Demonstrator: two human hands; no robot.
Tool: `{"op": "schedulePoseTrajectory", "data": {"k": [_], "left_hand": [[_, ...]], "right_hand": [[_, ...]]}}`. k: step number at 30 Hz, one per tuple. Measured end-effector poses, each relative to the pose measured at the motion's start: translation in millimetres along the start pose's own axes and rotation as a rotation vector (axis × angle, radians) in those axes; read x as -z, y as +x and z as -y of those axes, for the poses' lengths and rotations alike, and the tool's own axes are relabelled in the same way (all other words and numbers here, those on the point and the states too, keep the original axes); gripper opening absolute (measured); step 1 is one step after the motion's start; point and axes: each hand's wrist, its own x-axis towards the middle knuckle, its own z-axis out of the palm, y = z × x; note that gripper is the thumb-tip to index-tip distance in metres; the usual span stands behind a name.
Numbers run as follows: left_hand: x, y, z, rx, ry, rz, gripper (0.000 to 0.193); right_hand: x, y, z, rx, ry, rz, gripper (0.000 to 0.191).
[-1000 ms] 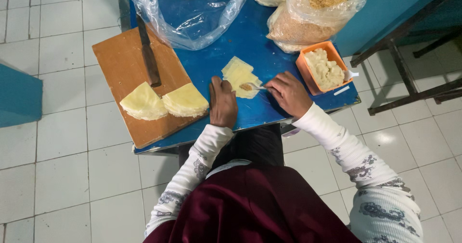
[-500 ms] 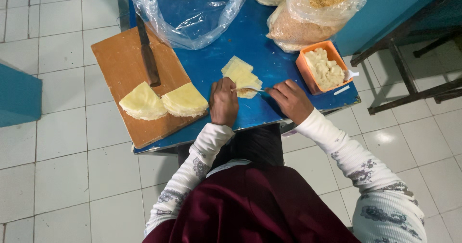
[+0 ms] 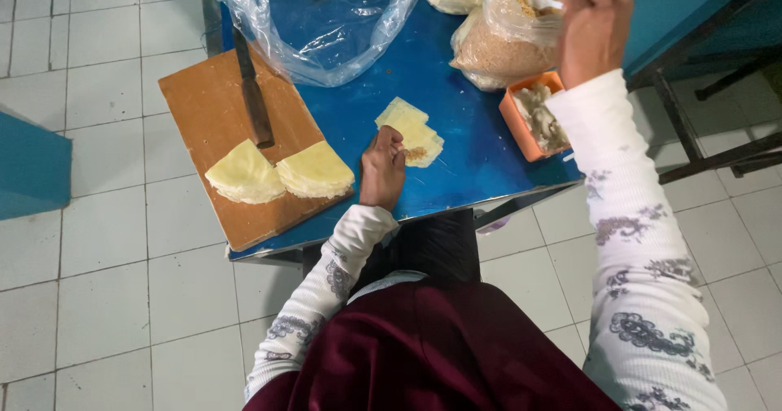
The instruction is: The person cuts a round yellow pancake into wedge pieces with a knife on a wooden board. They then place filling from an orange container onto the pieces using a spoon, fold the pieces over the filling by hand, and drop the folded rolls into a plastic bag on the table.
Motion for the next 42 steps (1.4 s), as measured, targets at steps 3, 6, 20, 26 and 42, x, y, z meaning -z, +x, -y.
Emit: {"op": "schedulePoseTrajectory", "data": {"k": [3, 6, 20, 26, 42], "left_hand": [[2.4, -0.3, 0.3, -0.015, -0.004, 0.012, 0.025], [5.3, -2.1, -0.5, -0.026, -0.024, 0.031, 0.028], [7.2, -7.9, -5.3, -0.180, 0.168, 0.154, 0.047], [7.6, -8.6, -3.7, -0.175, 0.197, 0.191, 0.044], [7.1, -3.9, -5.6, -0.170, 0.241, 0.248, 0.044]], "right_hand": [[14.0, 0.7, 30.5, 0.015, 0.055, -0.137, 0.020], [45.9, -33.5, 88.2, -0.073, 0.399, -0.021, 0.014], [38.8, -102.0, 163.0, -0.201, 0.773, 0.404, 0.013], [42.8, -98.9, 168.6, -0.249, 0.862, 0.362, 0.015], [29.6, -98.5, 162.2, -0.029, 0.929, 0.410, 0.010]]}}
